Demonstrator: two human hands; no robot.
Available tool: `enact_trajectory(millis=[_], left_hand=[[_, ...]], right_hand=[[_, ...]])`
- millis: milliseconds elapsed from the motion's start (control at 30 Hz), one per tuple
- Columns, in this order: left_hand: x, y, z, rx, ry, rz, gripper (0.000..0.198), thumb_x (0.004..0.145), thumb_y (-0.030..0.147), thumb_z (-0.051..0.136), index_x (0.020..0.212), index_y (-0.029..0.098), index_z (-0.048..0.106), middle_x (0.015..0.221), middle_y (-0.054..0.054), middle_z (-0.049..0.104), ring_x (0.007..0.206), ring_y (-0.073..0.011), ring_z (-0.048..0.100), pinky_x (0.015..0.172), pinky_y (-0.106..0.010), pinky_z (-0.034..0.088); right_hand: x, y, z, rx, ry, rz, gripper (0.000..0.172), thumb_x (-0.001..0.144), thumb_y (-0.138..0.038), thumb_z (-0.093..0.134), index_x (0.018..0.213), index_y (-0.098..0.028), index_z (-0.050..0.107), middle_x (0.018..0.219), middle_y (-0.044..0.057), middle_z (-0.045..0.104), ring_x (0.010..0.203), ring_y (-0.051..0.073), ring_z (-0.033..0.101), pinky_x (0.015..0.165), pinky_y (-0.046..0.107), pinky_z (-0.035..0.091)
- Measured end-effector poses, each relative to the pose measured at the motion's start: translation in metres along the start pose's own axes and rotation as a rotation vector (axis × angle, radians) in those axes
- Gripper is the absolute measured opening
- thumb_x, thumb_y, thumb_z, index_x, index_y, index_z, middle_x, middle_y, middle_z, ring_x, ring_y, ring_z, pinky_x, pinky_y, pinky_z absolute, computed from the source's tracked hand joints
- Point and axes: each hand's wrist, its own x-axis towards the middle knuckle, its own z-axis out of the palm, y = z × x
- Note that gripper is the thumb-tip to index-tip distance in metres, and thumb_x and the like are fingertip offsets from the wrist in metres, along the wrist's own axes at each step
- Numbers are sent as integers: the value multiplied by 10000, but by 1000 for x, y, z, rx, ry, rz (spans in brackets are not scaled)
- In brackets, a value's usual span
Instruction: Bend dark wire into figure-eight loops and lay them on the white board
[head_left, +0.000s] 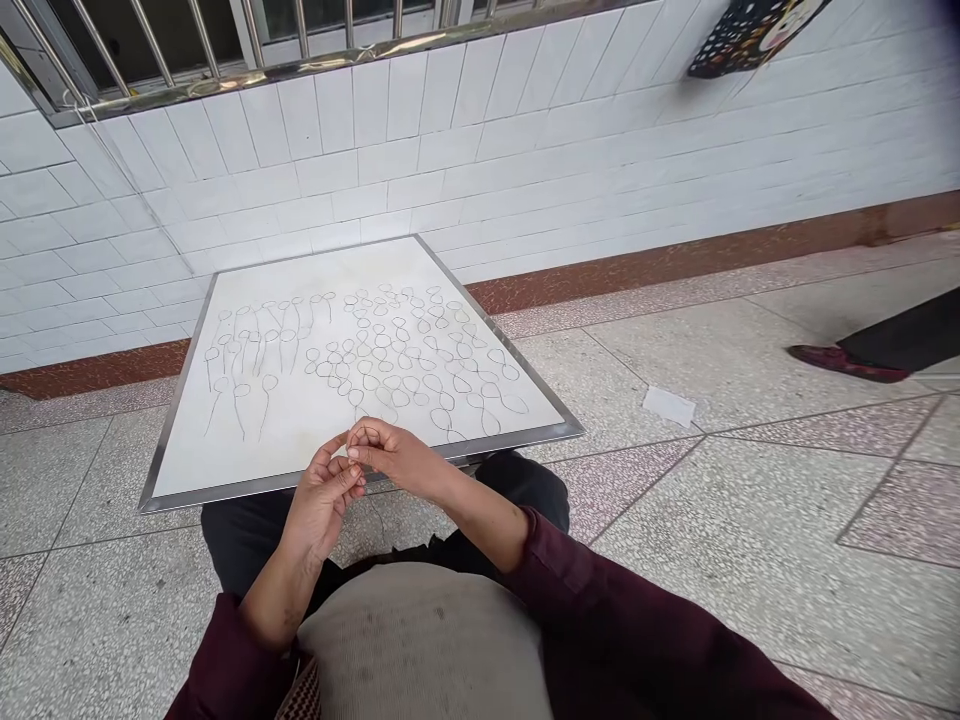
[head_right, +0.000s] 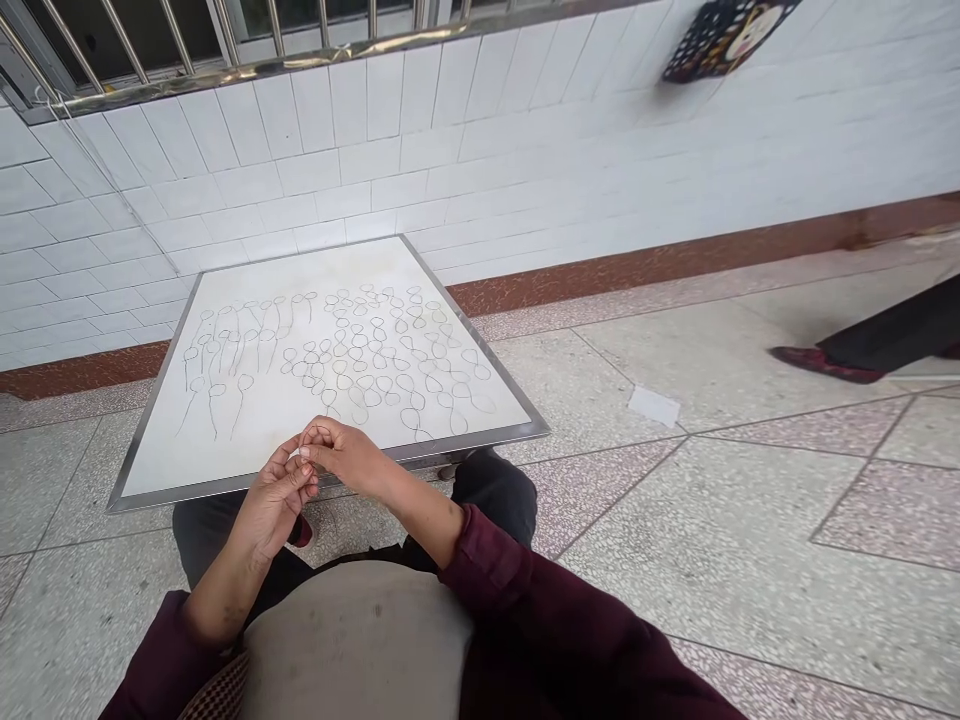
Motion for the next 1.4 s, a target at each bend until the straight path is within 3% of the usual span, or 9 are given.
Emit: enact_trajectory(millis=[133, 333, 800, 1033, 1200, 1300, 1400], left_hand=[[-2, 1, 1, 32, -18, 44, 456, 735, 229, 795, 1159, 200, 630, 762, 31, 603, 672, -77, 584, 684, -223, 472], [-7, 7, 4, 82, -77, 52, 542, 775, 281, 757, 1277, 271, 551, 878, 19, 614, 685, -105, 619, 767, -310, 503], [-19, 1, -6, 282, -111, 143, 616, 809, 291, 714, 1376, 245, 478, 779, 22, 548, 654, -118, 530, 722, -309, 490], [-23, -12, -18, 296, -50, 135, 534, 805, 320, 704, 1306, 234, 543, 745, 29, 556, 632, -118, 542, 709, -297, 466], [-25, -23, -34, 320, 52, 54, 550, 719, 343, 771, 1224, 217, 594, 707, 41, 542, 581, -117, 542, 620, -276, 451], [-24, -21, -35, 317, 125, 137, 535, 756, 401, 746, 1230, 210, 590, 750, 16, 579, 676, -139, 572, 691, -295, 468], [-21, -17, -29, 271, 103, 193, 540, 775, 410, 737, 1247, 202, 574, 842, -34, 653, 832, -177, 611, 803, -322, 470]], right_hand=[[3, 0, 1, 30, -38, 26, 245, 813, -420, 668, 832, -205, 550, 683, -47, 555, 574, 109, 528, 605, 300, 474], [4, -3, 3, -23, 136, 10, 217, 794, -395, 676, 834, -212, 567, 762, -26, 578, 713, 124, 565, 693, 293, 469], [16, 8, 0, 85, 333, -44, 246, 737, -392, 710, 783, -202, 561, 692, -34, 570, 667, 119, 538, 725, 319, 440], [26, 8, -14, 111, 424, -58, 326, 701, -452, 727, 798, -200, 545, 732, -26, 566, 678, 117, 535, 742, 321, 445], [27, 7, -26, 61, 576, -96, 335, 696, -465, 728, 791, -215, 526, 719, -26, 558, 695, 132, 531, 754, 334, 452], [24, 13, -15, 6, 495, -53, 304, 734, -459, 704, 801, -207, 546, 713, -15, 576, 696, 142, 537, 746, 338, 448], [22, 26, 5, 0, 392, -20, 288, 760, -465, 672, 814, -209, 554, 728, -12, 574, 696, 148, 540, 713, 327, 443]])
